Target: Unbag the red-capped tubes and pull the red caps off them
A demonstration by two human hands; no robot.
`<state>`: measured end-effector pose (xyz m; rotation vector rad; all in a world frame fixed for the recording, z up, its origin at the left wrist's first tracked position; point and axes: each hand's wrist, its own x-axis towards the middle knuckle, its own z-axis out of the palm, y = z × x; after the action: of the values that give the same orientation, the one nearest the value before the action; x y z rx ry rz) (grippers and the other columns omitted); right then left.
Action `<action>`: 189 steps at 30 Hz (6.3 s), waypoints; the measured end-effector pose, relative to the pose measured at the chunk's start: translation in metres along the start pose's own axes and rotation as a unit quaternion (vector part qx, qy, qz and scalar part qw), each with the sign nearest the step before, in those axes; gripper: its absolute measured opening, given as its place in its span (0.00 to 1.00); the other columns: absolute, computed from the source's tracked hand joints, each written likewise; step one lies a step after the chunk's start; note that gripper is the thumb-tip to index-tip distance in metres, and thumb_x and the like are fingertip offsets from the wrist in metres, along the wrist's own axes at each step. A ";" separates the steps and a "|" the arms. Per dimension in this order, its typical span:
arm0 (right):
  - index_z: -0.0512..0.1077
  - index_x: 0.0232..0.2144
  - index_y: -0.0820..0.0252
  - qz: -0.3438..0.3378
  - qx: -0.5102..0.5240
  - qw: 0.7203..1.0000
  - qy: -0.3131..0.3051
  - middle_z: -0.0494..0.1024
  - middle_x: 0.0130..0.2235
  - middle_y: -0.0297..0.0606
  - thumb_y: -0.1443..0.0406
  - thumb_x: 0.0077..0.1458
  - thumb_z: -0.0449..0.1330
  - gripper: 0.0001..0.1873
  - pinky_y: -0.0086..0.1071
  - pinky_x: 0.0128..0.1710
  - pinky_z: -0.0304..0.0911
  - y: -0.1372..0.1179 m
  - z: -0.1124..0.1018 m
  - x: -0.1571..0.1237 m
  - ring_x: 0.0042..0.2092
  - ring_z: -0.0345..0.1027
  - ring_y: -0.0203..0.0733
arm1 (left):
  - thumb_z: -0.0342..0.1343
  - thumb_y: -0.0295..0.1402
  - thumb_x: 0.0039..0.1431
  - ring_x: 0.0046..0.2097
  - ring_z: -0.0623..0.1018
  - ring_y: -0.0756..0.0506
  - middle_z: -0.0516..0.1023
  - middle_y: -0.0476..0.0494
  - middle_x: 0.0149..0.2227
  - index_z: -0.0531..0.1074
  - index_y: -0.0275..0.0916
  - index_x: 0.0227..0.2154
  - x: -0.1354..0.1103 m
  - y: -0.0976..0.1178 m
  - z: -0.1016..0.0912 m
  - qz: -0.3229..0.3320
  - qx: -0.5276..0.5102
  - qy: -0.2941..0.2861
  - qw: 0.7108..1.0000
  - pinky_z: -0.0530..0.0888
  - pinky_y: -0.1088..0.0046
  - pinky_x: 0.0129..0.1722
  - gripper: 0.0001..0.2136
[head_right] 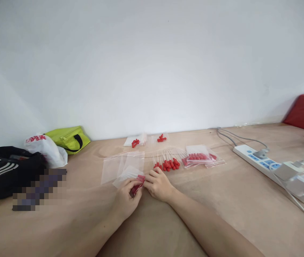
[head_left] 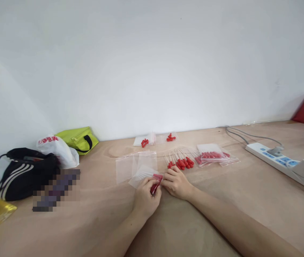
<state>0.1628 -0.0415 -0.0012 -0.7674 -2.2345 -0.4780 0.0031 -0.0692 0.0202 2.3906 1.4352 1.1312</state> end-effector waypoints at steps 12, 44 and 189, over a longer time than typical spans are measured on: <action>0.69 0.24 0.60 -0.019 -0.003 0.999 0.038 0.72 0.28 0.34 0.70 0.55 0.48 0.13 0.33 0.34 0.47 -0.006 -0.009 0.005 0.31 0.54 0.35 | 0.46 0.27 0.54 0.35 0.74 0.47 0.75 0.44 0.31 0.70 0.38 0.26 -0.002 -0.002 0.000 0.035 0.006 0.000 0.999 0.72 0.69 0.36 0.08; 0.70 0.30 0.58 0.057 0.160 0.977 -0.132 0.72 0.31 0.36 0.68 0.56 0.48 0.10 0.31 0.36 0.51 0.009 -0.042 -0.028 0.34 0.60 0.35 | 0.45 0.36 0.57 0.57 0.60 0.41 0.63 0.37 0.54 0.58 0.37 0.50 0.000 -0.023 -0.022 0.062 -0.009 -0.149 0.987 0.59 0.58 0.55 0.18; 0.75 0.29 0.52 0.289 0.157 0.936 -0.122 0.71 0.28 0.35 0.61 0.49 0.58 0.06 0.31 0.34 0.52 -0.026 -0.004 0.026 0.34 0.62 0.38 | 0.58 0.35 0.44 0.45 0.72 0.44 0.73 0.44 0.42 0.68 0.41 0.42 0.015 -0.079 -0.046 -0.076 -0.084 -0.192 0.975 0.68 0.66 0.45 0.19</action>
<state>0.1336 -0.0533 0.0175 -1.2945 -2.0863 0.2678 -0.0791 -0.0258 0.0242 2.1852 1.3069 0.6770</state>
